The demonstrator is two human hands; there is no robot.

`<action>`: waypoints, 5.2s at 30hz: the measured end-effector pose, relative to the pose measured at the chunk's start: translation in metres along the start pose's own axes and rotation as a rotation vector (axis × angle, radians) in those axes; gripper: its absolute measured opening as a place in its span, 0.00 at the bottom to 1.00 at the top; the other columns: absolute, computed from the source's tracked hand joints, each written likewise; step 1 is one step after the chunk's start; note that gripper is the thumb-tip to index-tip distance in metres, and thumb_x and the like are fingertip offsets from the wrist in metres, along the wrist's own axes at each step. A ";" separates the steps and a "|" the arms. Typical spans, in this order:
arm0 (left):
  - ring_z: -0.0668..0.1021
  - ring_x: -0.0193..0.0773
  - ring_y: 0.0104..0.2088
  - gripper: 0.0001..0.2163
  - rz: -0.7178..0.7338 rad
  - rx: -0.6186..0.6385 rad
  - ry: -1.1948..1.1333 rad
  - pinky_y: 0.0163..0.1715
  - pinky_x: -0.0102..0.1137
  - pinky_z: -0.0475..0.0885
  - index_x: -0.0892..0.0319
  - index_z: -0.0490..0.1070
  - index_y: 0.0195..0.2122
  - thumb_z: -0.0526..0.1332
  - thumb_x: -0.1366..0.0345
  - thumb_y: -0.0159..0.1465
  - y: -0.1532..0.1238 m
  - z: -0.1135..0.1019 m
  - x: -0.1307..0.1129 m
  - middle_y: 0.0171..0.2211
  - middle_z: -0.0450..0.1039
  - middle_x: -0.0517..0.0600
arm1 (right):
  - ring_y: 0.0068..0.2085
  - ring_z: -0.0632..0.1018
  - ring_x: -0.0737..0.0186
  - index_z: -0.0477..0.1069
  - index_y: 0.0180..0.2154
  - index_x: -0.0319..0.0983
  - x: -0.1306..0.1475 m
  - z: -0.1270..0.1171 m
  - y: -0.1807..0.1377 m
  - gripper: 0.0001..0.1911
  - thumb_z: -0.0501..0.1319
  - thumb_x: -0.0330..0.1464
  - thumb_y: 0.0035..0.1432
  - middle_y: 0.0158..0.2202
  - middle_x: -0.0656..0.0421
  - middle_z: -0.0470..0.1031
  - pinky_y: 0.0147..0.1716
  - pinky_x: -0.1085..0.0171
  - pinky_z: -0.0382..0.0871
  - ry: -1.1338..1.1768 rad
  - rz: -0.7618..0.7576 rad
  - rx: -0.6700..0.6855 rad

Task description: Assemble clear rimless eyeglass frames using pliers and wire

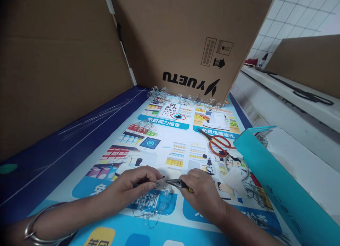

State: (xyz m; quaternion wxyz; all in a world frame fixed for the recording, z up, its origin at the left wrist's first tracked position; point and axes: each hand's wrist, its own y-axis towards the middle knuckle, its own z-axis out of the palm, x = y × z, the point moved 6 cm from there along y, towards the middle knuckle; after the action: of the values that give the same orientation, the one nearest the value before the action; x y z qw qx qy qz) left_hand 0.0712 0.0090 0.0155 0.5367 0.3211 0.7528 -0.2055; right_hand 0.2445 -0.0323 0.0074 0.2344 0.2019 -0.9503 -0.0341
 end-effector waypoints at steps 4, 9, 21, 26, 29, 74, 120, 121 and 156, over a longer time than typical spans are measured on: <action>0.71 0.34 0.33 0.06 -0.021 0.010 0.020 0.33 0.30 0.66 0.59 0.67 0.33 0.52 0.66 0.63 0.000 0.001 0.004 0.33 0.71 0.49 | 0.33 0.68 0.63 0.70 0.36 0.40 0.000 0.000 0.000 0.07 0.55 0.32 0.57 0.29 0.57 0.69 0.30 0.66 0.59 -0.012 -0.005 -0.001; 0.70 0.34 0.31 0.07 -0.049 0.012 0.033 0.30 0.29 0.65 0.59 0.67 0.34 0.52 0.64 0.63 -0.001 0.001 0.006 0.31 0.71 0.49 | 0.32 0.68 0.63 0.70 0.36 0.39 0.000 0.000 0.000 0.06 0.56 0.31 0.57 0.29 0.58 0.69 0.30 0.66 0.58 -0.007 -0.023 -0.002; 0.70 0.34 0.31 0.07 -0.088 0.011 0.022 0.31 0.29 0.64 0.59 0.66 0.37 0.51 0.66 0.63 0.000 0.003 0.009 0.32 0.71 0.49 | 0.33 0.68 0.62 0.69 0.37 0.39 0.005 0.001 -0.002 0.07 0.55 0.30 0.56 0.30 0.57 0.70 0.31 0.65 0.57 -0.018 -0.107 -0.048; 0.70 0.34 0.31 0.07 -0.062 0.019 0.059 0.31 0.29 0.64 0.59 0.68 0.36 0.51 0.69 0.62 0.000 0.003 0.009 0.32 0.71 0.49 | 0.32 0.67 0.62 0.69 0.37 0.39 0.006 0.002 -0.002 0.07 0.55 0.29 0.55 0.30 0.57 0.70 0.31 0.65 0.57 -0.040 -0.123 -0.051; 0.70 0.34 0.31 0.07 -0.061 0.022 0.068 0.31 0.29 0.64 0.59 0.68 0.35 0.51 0.70 0.61 -0.001 0.003 0.009 0.31 0.71 0.49 | 0.32 0.67 0.61 0.69 0.37 0.39 0.006 0.002 -0.001 0.07 0.55 0.29 0.56 0.30 0.57 0.70 0.31 0.65 0.57 -0.054 -0.139 -0.058; 0.66 0.31 0.27 0.11 0.027 -0.025 0.108 0.26 0.26 0.60 0.59 0.64 0.30 0.50 0.80 0.49 -0.007 0.008 0.002 0.27 0.64 0.44 | 0.32 0.67 0.62 0.69 0.36 0.39 0.015 0.000 0.001 0.07 0.54 0.29 0.57 0.30 0.56 0.70 0.31 0.64 0.59 -0.091 -0.173 -0.046; 0.68 0.32 0.29 0.03 -0.036 0.080 -0.015 0.30 0.27 0.64 0.60 0.66 0.31 0.55 0.71 0.60 0.004 -0.001 0.002 0.29 0.65 0.46 | 0.30 0.69 0.61 0.68 0.37 0.40 0.014 -0.002 0.003 0.07 0.53 0.28 0.56 0.28 0.57 0.70 0.30 0.63 0.61 -0.053 -0.188 -0.095; 0.68 0.31 0.29 0.02 -0.064 0.076 -0.034 0.29 0.26 0.64 0.59 0.66 0.31 0.55 0.70 0.60 0.005 -0.003 0.004 0.29 0.65 0.46 | 0.30 0.69 0.61 0.68 0.37 0.40 0.013 -0.002 0.004 0.07 0.53 0.28 0.56 0.28 0.57 0.70 0.30 0.63 0.61 -0.046 -0.195 -0.097; 0.71 0.30 0.26 0.05 -0.019 0.006 0.107 0.25 0.23 0.65 0.60 0.66 0.32 0.58 0.73 0.54 -0.002 -0.004 0.012 0.28 0.69 0.45 | 0.30 0.67 0.61 0.69 0.37 0.40 0.016 0.007 0.014 0.08 0.55 0.28 0.55 0.27 0.58 0.68 0.29 0.63 0.58 0.017 -0.145 -0.037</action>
State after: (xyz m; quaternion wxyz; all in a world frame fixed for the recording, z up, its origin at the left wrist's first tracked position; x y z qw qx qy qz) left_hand 0.0648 0.0132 0.0056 0.4926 0.3261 0.7829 -0.1952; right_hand 0.2230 -0.0258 0.0107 0.2429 0.2662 -0.9304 -0.0668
